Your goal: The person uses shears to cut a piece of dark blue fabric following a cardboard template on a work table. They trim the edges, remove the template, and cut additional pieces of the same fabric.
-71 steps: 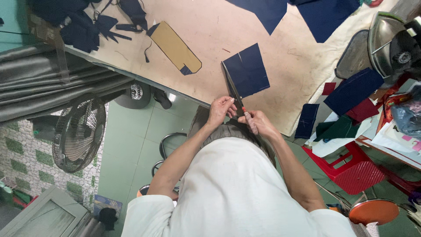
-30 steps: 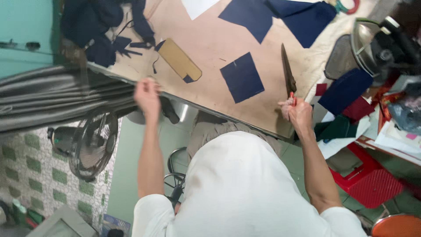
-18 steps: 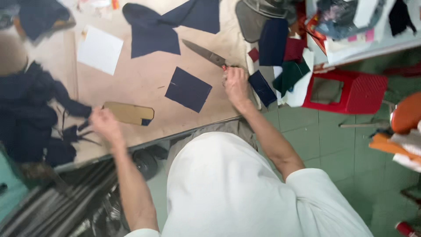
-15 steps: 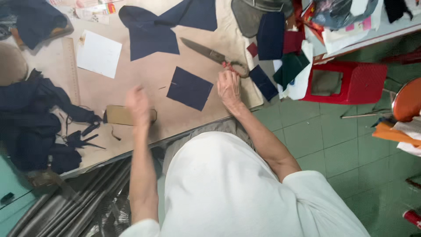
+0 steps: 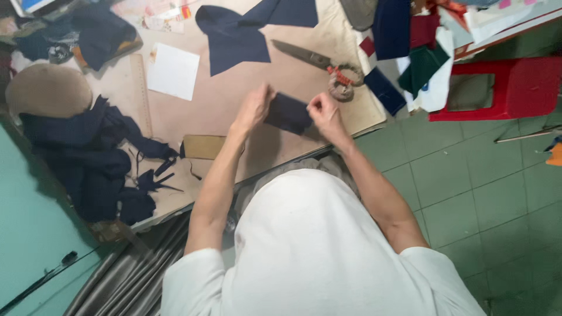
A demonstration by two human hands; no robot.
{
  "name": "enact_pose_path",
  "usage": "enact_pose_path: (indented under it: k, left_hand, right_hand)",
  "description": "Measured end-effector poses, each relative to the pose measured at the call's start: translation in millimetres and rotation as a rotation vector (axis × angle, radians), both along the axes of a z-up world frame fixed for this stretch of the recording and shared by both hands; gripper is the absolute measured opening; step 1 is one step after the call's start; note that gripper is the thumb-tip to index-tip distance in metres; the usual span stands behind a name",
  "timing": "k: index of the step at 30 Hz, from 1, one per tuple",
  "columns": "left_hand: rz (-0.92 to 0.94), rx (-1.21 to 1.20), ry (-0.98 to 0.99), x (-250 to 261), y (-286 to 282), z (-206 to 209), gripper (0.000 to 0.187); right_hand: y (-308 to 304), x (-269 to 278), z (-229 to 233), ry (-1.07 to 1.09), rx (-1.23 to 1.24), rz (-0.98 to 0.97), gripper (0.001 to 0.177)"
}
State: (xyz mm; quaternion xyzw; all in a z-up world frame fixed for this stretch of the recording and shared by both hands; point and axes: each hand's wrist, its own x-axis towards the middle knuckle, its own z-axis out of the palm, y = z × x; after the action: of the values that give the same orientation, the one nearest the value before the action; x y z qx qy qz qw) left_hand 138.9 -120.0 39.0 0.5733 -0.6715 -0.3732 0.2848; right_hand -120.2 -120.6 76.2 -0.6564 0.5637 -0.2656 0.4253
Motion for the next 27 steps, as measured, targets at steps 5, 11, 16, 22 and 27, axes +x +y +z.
enact_pose_path:
  k: [5,11,16,22,27]
  left_hand:
    - [-0.021,0.141,-0.237,-5,32,25,0.015]
    - [0.010,0.095,-0.479,-17,36,34,0.037]
    - [0.014,0.245,-0.495,-31,26,57,0.012]
    - [0.041,0.259,-0.202,-47,-14,36,0.017]
    - [0.114,0.097,-0.023,-104,-117,69,0.030]
  right_hand:
    - [14,-4,-40,0.155,0.339,0.106,0.024]
    - [15,11,-24,0.500,-0.046,0.379,0.021]
    - [-3,5,-8,0.343,0.059,0.485,0.015]
    - [-37,-29,-23,0.048,0.324,0.212,0.018]
    - [-113,-79,-33,-0.154,0.242,-0.014,0.028]
